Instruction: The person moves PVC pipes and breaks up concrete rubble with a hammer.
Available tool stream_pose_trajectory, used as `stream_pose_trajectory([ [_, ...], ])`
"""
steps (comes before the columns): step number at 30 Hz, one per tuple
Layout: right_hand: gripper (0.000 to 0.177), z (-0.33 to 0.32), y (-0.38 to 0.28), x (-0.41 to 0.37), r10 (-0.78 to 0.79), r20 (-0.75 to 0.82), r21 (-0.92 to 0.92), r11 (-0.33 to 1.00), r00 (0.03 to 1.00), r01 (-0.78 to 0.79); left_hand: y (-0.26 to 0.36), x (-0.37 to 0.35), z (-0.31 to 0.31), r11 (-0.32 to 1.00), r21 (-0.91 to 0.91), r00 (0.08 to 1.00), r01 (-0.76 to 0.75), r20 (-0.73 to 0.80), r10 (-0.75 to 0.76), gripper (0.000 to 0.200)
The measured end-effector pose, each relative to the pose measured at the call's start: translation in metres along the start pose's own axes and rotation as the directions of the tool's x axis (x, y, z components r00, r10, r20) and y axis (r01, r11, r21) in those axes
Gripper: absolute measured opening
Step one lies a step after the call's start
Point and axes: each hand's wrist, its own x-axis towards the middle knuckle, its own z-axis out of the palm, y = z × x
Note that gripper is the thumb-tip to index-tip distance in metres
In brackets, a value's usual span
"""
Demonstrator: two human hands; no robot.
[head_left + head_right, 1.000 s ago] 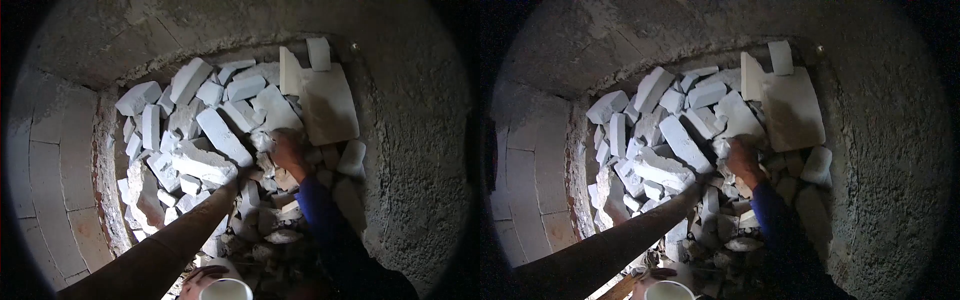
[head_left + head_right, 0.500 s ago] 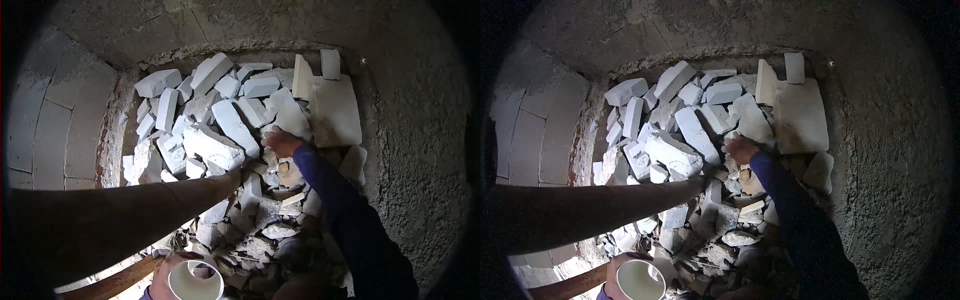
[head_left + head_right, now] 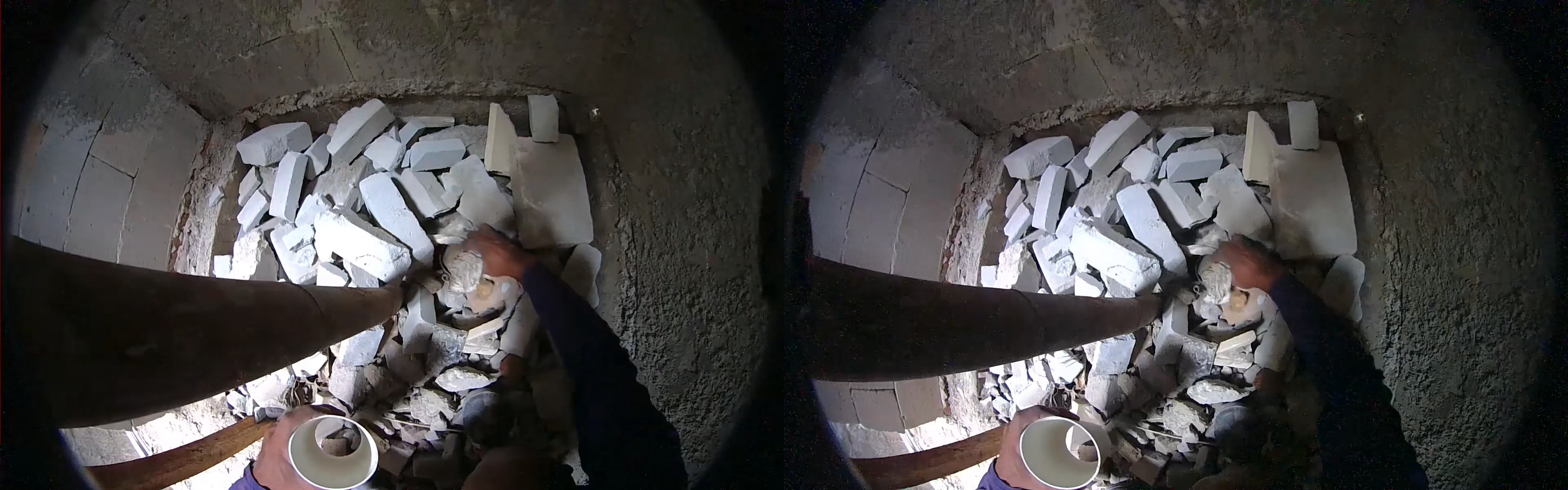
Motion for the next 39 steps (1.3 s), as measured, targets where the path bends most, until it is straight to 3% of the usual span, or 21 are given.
stream_pose_trajectory([
  [2,0.045,-0.008,-0.001,-0.028,-0.108,-0.255,0.038,0.992,0.961,0.121,0.012,0.004,0.008,0.987,0.149,0.997,-0.056,-0.045,0.064,0.083],
  [3,0.042,-0.012,0.002,-0.037,-0.079,-0.216,0.021,0.996,0.973,0.085,0.014,0.004,0.011,0.951,0.293,0.989,-0.095,-0.083,0.124,0.08],
  [6,0.043,-0.034,-0.005,-0.078,0.046,-0.276,0.194,0.981,0.96,0.009,-0.002,-0.002,0.015,0.979,0.197,0.994,-0.051,-0.081,0.068,0.083],
  [7,0.043,-0.044,-0.012,-0.092,0.045,-0.272,0.194,0.981,0.961,0.009,0.008,0.004,0.022,0.992,-0.124,0.984,-0.001,-0.178,-0.021,0.072],
  [9,0.042,-0.073,-0.033,-0.116,0.185,-0.254,0.1,0.981,0.949,-0.165,0.002,0.006,0.023,0.996,-0.083,0.988,0.021,-0.15,-0.033,0.081],
  [13,0.04,-0.145,-0.081,-0.147,0.306,-0.363,0.203,0.948,0.88,-0.246,-0.006,0.017,0.028,0.999,0.043,0.998,-0.034,-0.058,0.036,0.105],
  [17,0.034,-0.215,-0.097,-0.155,0.318,-0.448,-0.017,0.931,0.835,-0.364,0.014,0.05,0.037,0.984,0.071,0.987,-0.161,-0.013,0.163,0.111],
  [19,0.031,-0.225,-0.095,-0.163,0.533,-0.404,-0.097,0.783,0.743,-0.615,0.026,0.073,0.053,0.98,-0.001,0.974,-0.199,-0.106,0.198,0.108],
  [20,0.031,-0.216,-0.081,-0.173,0.535,-0.407,-0.1,0.779,0.74,-0.618,0.032,0.086,0.062,0.979,-0.023,0.968,-0.201,-0.157,0.195,0.105],
  [22,0.034,-0.187,-0.046,-0.185,0.376,-0.294,-0.402,0.785,0.878,-0.471,0.045,0.119,0.079,0.972,0.045,0.931,-0.231,-0.281,0.234,0.101],
  [23,0.042,-0.202,-0.085,-0.164,0.542,-0.172,-0.442,0.704,0.823,-0.556,0.044,0.141,0.09,0.958,0.05,0.892,-0.284,-0.352,0.283,0.099],
  [25,0.058,-0.193,-0.099,-0.147,0.381,-0.289,-0.46,0.749,0.878,-0.476,0.049,0.178,0.105,0.946,0.041,0.842,-0.323,-0.445,0.307,0.096],
  [26,0.067,-0.192,-0.106,-0.132,0.397,-0.305,-0.078,0.895,0.866,-0.439,0.046,0.19,0.108,0.935,0.085,0.837,-0.344,-0.425,0.346,0.094],
  [27,0.074,-0.197,-0.126,-0.115,0.433,-0.272,0.222,0.897,0.859,-0.382,0.043,0.202,0.115,0.936,0.074,0.839,-0.343,-0.424,0.341,0.094],
  [29,0.087,-0.212,-0.174,-0.088,0.5,-0.156,0.669,0.688,0.852,-0.281,0.041,0.219,0.13,0.955,-0.014,0.872,-0.296,-0.412,0.264,0.093],
  [30,0.094,-0.21,-0.186,-0.081,0.431,-0.12,0.707,0.67,0.894,-0.228,0.04,0.228,0.136,0.941,-0.05,0.859,-0.333,-0.428,0.281,0.088],
  [32,0.096,-0.202,-0.191,-0.063,0.152,-0.275,0.347,0.936,0.949,-0.05,0.038,0.245,0.146,0.905,-0.118,0.83,-0.409,-0.459,0.315,0.08],
  [34,0.087,-0.188,-0.174,-0.057,0.196,-0.408,0.351,0.935,0.892,-0.045,0.029,0.259,0.151,0.881,-0.046,0.796,-0.471,-0.453,0.402,0.089],
  [35,0.084,-0.183,-0.162,-0.064,0.271,-0.43,0.308,0.941,0.861,-0.142,0.025,0.266,0.143,0.854,-0.141,0.84,-0.501,-0.316,0.441,0.092],
  [38,0.075,-0.192,-0.151,-0.081,0.37,-0.516,0.132,0.925,0.773,-0.355,-0.006,0.276,0.127,0.894,0.122,0.869,-0.431,-0.214,0.447,0.092],
  [39,0.069,-0.202,-0.152,-0.086,0.502,-0.526,0.395,0.859,0.687,-0.325,-0.028,0.275,0.131,0.945,0.075,0.91,-0.32,-0.253,0.328,0.084],
])
